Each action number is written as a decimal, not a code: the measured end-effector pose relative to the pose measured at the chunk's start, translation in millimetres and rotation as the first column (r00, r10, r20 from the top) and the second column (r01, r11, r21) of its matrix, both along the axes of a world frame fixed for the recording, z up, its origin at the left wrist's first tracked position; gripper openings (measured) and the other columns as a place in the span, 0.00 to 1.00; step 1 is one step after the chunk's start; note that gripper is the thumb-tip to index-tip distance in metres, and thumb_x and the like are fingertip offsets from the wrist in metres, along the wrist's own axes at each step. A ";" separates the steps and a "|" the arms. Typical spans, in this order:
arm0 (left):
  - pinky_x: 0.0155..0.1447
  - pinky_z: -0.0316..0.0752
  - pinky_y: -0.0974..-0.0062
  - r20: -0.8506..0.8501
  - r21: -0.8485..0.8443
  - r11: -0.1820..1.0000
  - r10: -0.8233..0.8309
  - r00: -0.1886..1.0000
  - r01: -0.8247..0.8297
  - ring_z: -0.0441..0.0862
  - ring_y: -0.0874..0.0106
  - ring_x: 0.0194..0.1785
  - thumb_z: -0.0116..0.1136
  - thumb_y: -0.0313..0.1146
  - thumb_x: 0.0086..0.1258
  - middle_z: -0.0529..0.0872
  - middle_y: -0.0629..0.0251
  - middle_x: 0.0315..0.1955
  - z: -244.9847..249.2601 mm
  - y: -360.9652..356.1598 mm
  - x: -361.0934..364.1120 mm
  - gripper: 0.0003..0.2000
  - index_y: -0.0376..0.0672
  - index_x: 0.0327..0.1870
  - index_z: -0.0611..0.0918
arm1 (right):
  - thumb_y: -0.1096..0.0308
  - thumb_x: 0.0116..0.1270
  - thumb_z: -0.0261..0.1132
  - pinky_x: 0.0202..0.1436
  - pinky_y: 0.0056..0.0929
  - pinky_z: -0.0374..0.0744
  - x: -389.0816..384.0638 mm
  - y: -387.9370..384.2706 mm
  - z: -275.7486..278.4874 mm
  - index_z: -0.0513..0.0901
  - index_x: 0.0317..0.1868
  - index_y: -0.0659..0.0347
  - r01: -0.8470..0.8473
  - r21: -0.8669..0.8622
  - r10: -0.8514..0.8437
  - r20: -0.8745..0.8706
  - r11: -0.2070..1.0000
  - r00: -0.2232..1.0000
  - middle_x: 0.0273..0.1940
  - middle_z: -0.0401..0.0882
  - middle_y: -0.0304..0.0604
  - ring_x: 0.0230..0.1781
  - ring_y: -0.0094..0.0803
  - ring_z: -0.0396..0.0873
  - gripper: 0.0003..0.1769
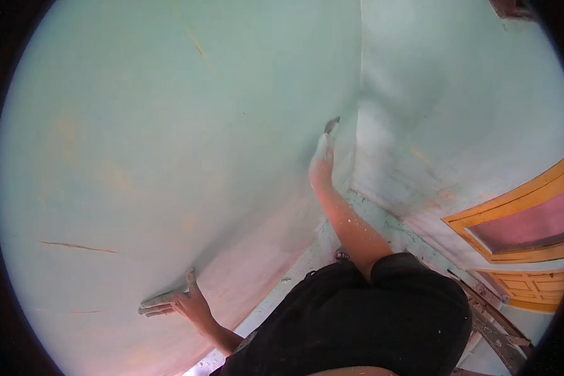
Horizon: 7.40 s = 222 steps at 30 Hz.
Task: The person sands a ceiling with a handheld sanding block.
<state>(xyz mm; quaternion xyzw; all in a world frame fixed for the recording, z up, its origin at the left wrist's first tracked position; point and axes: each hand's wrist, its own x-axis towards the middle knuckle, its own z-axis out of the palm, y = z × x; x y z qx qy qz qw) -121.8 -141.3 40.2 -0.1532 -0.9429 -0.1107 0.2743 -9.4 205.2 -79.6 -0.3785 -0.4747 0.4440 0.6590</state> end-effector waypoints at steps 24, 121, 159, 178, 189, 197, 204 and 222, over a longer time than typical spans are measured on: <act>0.67 0.60 0.48 0.210 0.155 0.988 -0.051 0.976 0.018 0.69 0.42 0.62 0.67 0.54 0.63 0.76 0.35 0.58 10.5 3.5 7.7 0.38 0.21 0.57 0.75 | 0.58 0.77 0.41 0.79 0.50 0.35 -10.9 -38.5 25.0 0.41 0.77 0.70 -0.080 0.245 0.010 0.274 0.966 0.962 0.78 0.33 0.62 0.80 0.55 0.32 0.37; 0.69 0.36 0.26 0.049 0.271 0.962 -0.038 0.998 0.023 0.20 0.32 0.74 0.68 0.70 0.48 0.21 0.28 0.71 -31.9 -10.8 -25.0 0.73 0.27 0.72 0.28 | 0.53 0.75 0.46 0.79 0.49 0.36 -33.1 -99.1 46.5 0.36 0.74 0.79 -0.327 0.599 -0.004 0.483 0.731 0.876 0.76 0.27 0.72 0.79 0.59 0.28 0.44; 0.71 0.48 0.40 0.076 0.182 0.967 -0.195 0.978 0.178 0.51 0.39 0.72 0.72 0.58 0.55 0.53 0.24 0.68 -44.8 -28.2 -36.6 0.62 0.16 0.69 0.41 | 0.63 0.73 0.57 0.72 0.43 0.61 0.2 -50.5 54.0 0.52 0.74 0.73 -0.057 0.096 0.043 0.141 0.994 0.989 0.71 0.53 0.64 0.71 0.51 0.58 0.37; 0.68 0.40 0.24 0.054 0.244 0.970 -0.041 0.998 0.027 0.21 0.34 0.75 0.69 0.70 0.47 0.21 0.33 0.72 -44.7 -18.6 -36.3 0.74 0.27 0.71 0.26 | 0.71 0.63 0.70 0.56 0.32 0.72 28.9 -28.8 37.0 0.78 0.53 0.58 -0.280 0.013 0.278 -0.151 0.960 0.949 0.50 0.78 0.40 0.51 0.31 0.74 0.18; 0.67 0.39 0.24 0.026 0.279 0.960 -0.027 0.999 0.018 0.22 0.32 0.75 0.68 0.71 0.47 0.22 0.30 0.72 -24.1 -4.1 -21.6 0.73 0.25 0.72 0.29 | 0.62 0.72 0.60 0.51 0.33 0.71 73.3 -50.6 37.0 0.75 0.59 0.46 -0.770 0.571 0.635 -0.714 0.285 -0.294 0.46 0.83 0.28 0.45 0.27 0.79 0.16; 0.67 0.42 0.26 -0.131 0.190 0.975 -0.092 0.987 0.116 0.25 0.30 0.74 0.69 0.65 0.53 0.25 0.26 0.71 -29.9 -19.3 -21.5 0.68 0.27 0.73 0.31 | 0.54 0.74 0.57 0.49 0.29 0.69 56.7 -113.9 45.3 0.73 0.65 0.44 -0.805 0.560 0.368 -0.803 0.195 -0.470 0.44 0.83 0.27 0.39 0.23 0.80 0.21; 0.73 0.56 0.49 -0.168 0.489 0.674 -0.551 0.818 0.554 0.52 0.45 0.76 0.65 0.32 0.64 0.52 0.38 0.72 -3.0 -50.0 6.0 0.40 0.32 0.74 0.55 | 0.43 0.75 0.50 0.35 0.28 0.69 21.5 -183.3 48.7 0.74 0.61 0.53 -0.936 0.352 0.286 -0.899 0.017 -0.332 0.31 0.78 0.33 0.21 0.23 0.75 0.27; 0.76 0.50 0.47 0.271 0.406 0.337 -0.932 0.241 0.849 0.57 0.45 0.75 0.57 0.35 0.70 0.64 0.45 0.71 -51.7 45.0 39.8 0.32 0.36 0.73 0.61 | 0.40 0.77 0.38 0.69 0.46 0.69 3.5 -192.6 -12.5 0.70 0.67 0.55 -0.963 0.269 0.261 -0.929 -0.010 -0.262 0.65 0.70 0.50 0.67 0.41 0.69 0.33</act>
